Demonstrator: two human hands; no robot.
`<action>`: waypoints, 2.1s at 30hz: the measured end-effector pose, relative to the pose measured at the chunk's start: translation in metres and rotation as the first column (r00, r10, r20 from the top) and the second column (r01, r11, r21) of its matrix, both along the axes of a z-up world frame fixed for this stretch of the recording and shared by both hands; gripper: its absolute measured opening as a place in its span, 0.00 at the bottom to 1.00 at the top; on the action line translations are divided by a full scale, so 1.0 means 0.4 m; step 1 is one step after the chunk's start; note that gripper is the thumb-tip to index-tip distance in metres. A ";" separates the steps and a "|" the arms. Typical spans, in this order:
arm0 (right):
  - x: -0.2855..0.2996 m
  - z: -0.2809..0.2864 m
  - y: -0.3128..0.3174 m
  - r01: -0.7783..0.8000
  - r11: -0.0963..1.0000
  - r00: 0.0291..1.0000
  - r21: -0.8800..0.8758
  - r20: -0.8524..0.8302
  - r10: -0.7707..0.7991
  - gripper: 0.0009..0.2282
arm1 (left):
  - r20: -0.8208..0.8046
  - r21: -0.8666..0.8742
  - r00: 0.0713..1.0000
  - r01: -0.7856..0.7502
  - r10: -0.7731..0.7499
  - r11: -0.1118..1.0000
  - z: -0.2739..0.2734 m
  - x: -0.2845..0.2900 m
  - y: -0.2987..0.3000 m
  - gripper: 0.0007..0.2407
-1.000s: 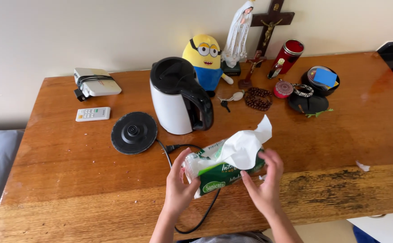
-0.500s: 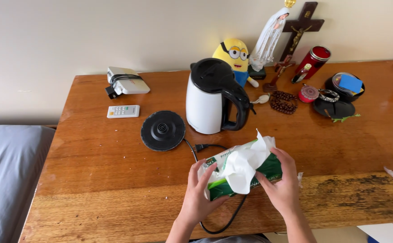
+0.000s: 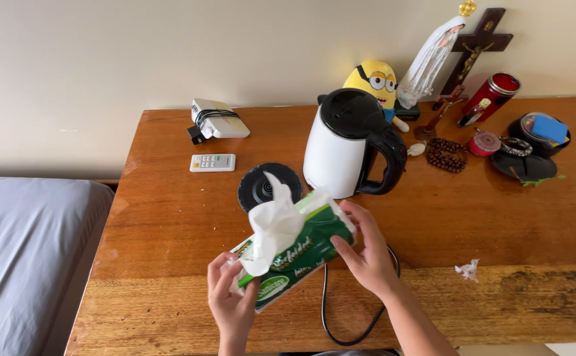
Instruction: The person moves a tissue pack and a remote control on a wooden table, then walks to a sink to wet and wring out a green cloth. They return to the table and wipe its surface with the cloth, repeating the process of rinsing the cloth at the sink and wiping the table again.
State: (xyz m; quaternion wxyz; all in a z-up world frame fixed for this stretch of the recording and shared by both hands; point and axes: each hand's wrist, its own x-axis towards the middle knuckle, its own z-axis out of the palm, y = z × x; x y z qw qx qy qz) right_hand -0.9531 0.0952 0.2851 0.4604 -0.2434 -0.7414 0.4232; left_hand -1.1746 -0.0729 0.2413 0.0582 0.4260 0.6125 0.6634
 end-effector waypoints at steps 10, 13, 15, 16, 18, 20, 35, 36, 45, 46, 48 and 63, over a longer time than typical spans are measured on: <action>-0.193 -0.042 0.152 0.013 0.993 0.975 -0.115 0.224 0.013 0.16 | 0.029 0.052 0.922 -0.387 0.386 0.921 -0.025 -0.050 -0.023 0.09; -0.275 -0.072 0.182 0.013 0.988 0.917 0.156 0.391 -0.074 0.19 | -0.023 0.054 0.895 -0.445 0.446 0.894 0.001 -0.068 -0.024 0.10; -0.332 -0.104 0.199 -0.048 0.962 0.905 0.268 0.419 -0.072 0.20 | 0.064 0.099 0.882 -0.472 0.468 0.876 -0.006 -0.102 -0.028 0.09; -0.353 -0.089 0.199 -0.044 0.962 0.904 0.268 0.420 -0.075 0.20 | 0.065 0.099 0.883 -0.468 0.464 0.878 -0.003 -0.110 -0.027 0.09; -0.408 -0.058 0.191 -0.031 0.952 0.804 0.304 0.573 -0.157 0.19 | 0.012 0.086 0.867 -0.497 0.498 0.863 0.007 -0.139 -0.034 0.09; -0.451 -0.055 0.204 -0.018 0.959 0.751 0.284 0.637 -0.174 0.19 | 0.017 0.077 0.872 -0.488 0.489 0.869 0.012 -0.185 -0.040 0.08; -0.316 0.021 0.125 0.077 0.996 0.567 0.036 0.821 -0.074 0.15 | 0.020 0.080 0.929 -0.370 0.370 0.925 0.051 -0.257 0.020 0.08; -0.298 0.047 0.108 0.133 0.990 0.474 -0.054 0.880 -0.016 0.15 | 0.042 0.092 0.942 -0.335 0.333 0.938 0.044 -0.251 0.028 0.09; -0.115 -0.026 0.135 0.138 0.990 0.325 -0.032 0.945 -0.015 0.12 | -0.014 -0.005 0.961 -0.275 0.275 0.961 0.027 -0.210 0.072 0.09; -0.100 -0.023 0.142 0.142 0.989 0.325 -0.031 0.945 -0.017 0.12 | -0.014 -0.005 0.962 -0.272 0.272 0.962 0.025 -0.215 0.075 0.09; -0.072 -0.018 0.157 0.224 0.973 0.235 -0.052 0.972 -0.002 0.15 | -0.017 -0.024 0.968 -0.249 0.249 0.968 0.023 -0.223 0.077 0.08; 0.045 -0.028 0.261 0.491 0.813 0.867 -0.313 0.079 -0.493 0.30 | -0.007 -0.079 0.990 -0.144 0.144 0.986 0.029 -0.195 0.110 0.08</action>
